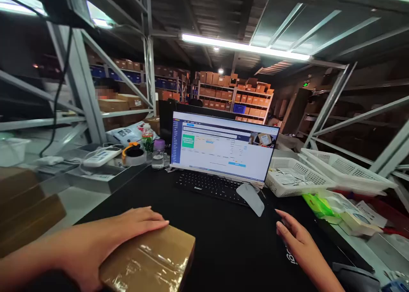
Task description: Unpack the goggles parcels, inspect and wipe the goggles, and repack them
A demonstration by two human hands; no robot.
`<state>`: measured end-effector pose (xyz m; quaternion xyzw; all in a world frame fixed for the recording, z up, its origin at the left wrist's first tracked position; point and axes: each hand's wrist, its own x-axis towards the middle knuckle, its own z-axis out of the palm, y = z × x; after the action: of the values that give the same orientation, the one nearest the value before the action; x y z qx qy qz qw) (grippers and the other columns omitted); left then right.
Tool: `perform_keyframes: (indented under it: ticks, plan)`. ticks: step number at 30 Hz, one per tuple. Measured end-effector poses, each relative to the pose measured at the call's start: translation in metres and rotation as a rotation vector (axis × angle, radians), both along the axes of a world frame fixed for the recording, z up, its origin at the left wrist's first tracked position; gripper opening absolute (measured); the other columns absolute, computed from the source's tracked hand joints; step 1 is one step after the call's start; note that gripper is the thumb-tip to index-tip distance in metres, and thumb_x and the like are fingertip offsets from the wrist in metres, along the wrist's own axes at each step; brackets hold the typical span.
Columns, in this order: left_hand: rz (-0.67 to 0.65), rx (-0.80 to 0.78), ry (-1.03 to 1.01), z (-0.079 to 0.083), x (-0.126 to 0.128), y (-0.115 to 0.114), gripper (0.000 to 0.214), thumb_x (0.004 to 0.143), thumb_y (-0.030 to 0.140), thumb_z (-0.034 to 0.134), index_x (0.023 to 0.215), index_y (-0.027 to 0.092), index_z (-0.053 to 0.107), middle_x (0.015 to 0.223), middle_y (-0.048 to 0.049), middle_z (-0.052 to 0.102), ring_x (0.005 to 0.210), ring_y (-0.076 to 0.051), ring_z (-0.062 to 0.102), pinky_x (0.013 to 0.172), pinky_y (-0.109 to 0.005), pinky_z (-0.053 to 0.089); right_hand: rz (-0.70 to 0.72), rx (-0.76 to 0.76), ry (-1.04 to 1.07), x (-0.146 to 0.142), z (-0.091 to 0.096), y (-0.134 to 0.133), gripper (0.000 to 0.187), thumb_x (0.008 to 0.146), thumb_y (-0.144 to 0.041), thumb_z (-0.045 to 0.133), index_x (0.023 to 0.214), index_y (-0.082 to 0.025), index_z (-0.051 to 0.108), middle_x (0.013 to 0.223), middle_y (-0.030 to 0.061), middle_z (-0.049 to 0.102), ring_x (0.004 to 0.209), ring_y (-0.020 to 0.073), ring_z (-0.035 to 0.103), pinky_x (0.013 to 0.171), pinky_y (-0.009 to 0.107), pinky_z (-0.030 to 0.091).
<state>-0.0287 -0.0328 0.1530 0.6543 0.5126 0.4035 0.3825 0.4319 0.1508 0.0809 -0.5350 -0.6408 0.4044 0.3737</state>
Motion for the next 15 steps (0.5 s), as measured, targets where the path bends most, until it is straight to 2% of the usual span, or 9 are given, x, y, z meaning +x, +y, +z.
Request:
perform_keyframes:
  ticks: [2, 4, 5, 7, 8, 9, 10, 12, 15]
  plan:
    - [-0.082, 0.054, 0.201, -0.01, -0.004, -0.003, 0.08, 0.048, 0.008, 0.082, 0.124, 0.03, 0.07, 0.142, -0.0076, 0.06, 0.14, -0.042, 0.043, 0.12, -0.062, 0.014, 0.145, -0.01, 0.036, -0.032, 0.012, -0.013, 0.08, 0.077, -0.072, 0.066, 0.134, -0.017, 0.051, 0.075, -0.0015, 0.057, 0.052, 0.0123, 0.051, 0.045, 0.025, 0.039]
    - [0.0, 0.136, 0.323, -0.033, -0.001, -0.012, 0.077, 0.058, 0.014, 0.085, 0.13, 0.035, 0.066, 0.148, -0.0061, 0.054, 0.141, -0.039, 0.044, 0.12, -0.06, 0.023, 0.299, 0.006, 0.047, -0.072, 0.025, -0.025, 0.076, 0.081, -0.07, 0.063, 0.135, -0.018, 0.05, 0.083, 0.0011, 0.061, 0.057, 0.014, 0.058, 0.051, 0.027, 0.046]
    - [0.05, 0.213, 0.384, -0.047, 0.003, -0.018, 0.074, 0.062, 0.019, 0.087, 0.13, 0.036, 0.066, 0.146, -0.0065, 0.056, 0.137, -0.039, 0.049, 0.118, -0.058, 0.031, 0.365, 0.033, 0.02, -0.094, 0.033, -0.031, 0.072, 0.084, -0.068, 0.062, 0.135, -0.018, 0.051, 0.088, 0.0027, 0.063, 0.059, 0.0146, 0.06, 0.053, 0.028, 0.049]
    - [0.15, 0.501, 0.533, -0.079, 0.015, -0.029, 0.061, 0.07, 0.029, 0.086, 0.128, 0.034, 0.067, 0.129, -0.0073, 0.069, 0.12, -0.032, 0.065, 0.112, -0.048, 0.044, 0.493, 0.115, -0.123, -0.141, 0.049, -0.043, 0.06, 0.09, -0.06, 0.058, 0.135, -0.021, 0.055, 0.098, 0.0054, 0.067, 0.062, 0.0149, 0.063, 0.059, 0.029, 0.052]
    - [0.199, 0.735, 0.649, -0.095, 0.022, -0.034, 0.051, 0.08, 0.032, 0.08, 0.129, 0.03, 0.067, 0.119, -0.0061, 0.074, 0.111, -0.026, 0.069, 0.109, -0.041, 0.048, 0.576, 0.159, -0.204, -0.164, 0.058, -0.049, 0.051, 0.095, -0.053, 0.054, 0.135, -0.022, 0.057, 0.101, 0.0061, 0.07, 0.071, 0.0175, 0.066, 0.065, 0.03, 0.054]
    - [0.298, 0.936, 0.74, -0.109, 0.029, -0.037, 0.043, 0.087, 0.035, 0.073, 0.128, 0.024, 0.067, 0.114, -0.0067, 0.076, 0.109, -0.022, 0.07, 0.109, -0.035, 0.047, 0.666, 0.208, -0.275, -0.187, 0.067, -0.054, 0.045, 0.098, -0.046, 0.05, 0.135, -0.023, 0.059, 0.102, 0.0059, 0.072, 0.083, 0.0199, 0.068, 0.075, 0.032, 0.055]
    - [0.395, 1.018, 0.81, -0.122, 0.036, -0.039, 0.038, 0.092, 0.038, 0.067, 0.125, 0.018, 0.067, 0.112, -0.0078, 0.075, 0.112, -0.02, 0.068, 0.113, -0.033, 0.043, 0.753, 0.266, -0.337, -0.208, 0.075, -0.06, 0.04, 0.1, -0.04, 0.047, 0.134, -0.024, 0.062, 0.106, 0.0059, 0.074, 0.094, 0.0213, 0.069, 0.084, 0.033, 0.054]
    - [0.561, 1.117, 0.822, -0.139, 0.047, -0.041, 0.032, 0.097, 0.04, 0.059, 0.115, 0.015, 0.069, 0.106, -0.0075, 0.074, 0.113, -0.018, 0.065, 0.117, -0.032, 0.036, 0.878, 0.387, -0.489, -0.245, 0.089, -0.069, 0.038, 0.099, -0.029, 0.046, 0.13, -0.023, 0.066, 0.115, 0.007, 0.075, 0.107, 0.0238, 0.068, 0.094, 0.034, 0.052]
    - [0.697, 1.116, 0.698, -0.147, 0.056, -0.042, 0.026, 0.097, 0.039, 0.059, 0.104, 0.016, 0.069, 0.099, -0.0068, 0.07, 0.105, -0.016, 0.065, 0.115, -0.031, 0.04, 0.939, 0.555, -0.776, -0.285, 0.103, -0.083, 0.034, 0.097, -0.023, 0.048, 0.121, -0.022, 0.071, 0.112, 0.0094, 0.077, 0.102, 0.026, 0.072, 0.088, 0.034, 0.054]
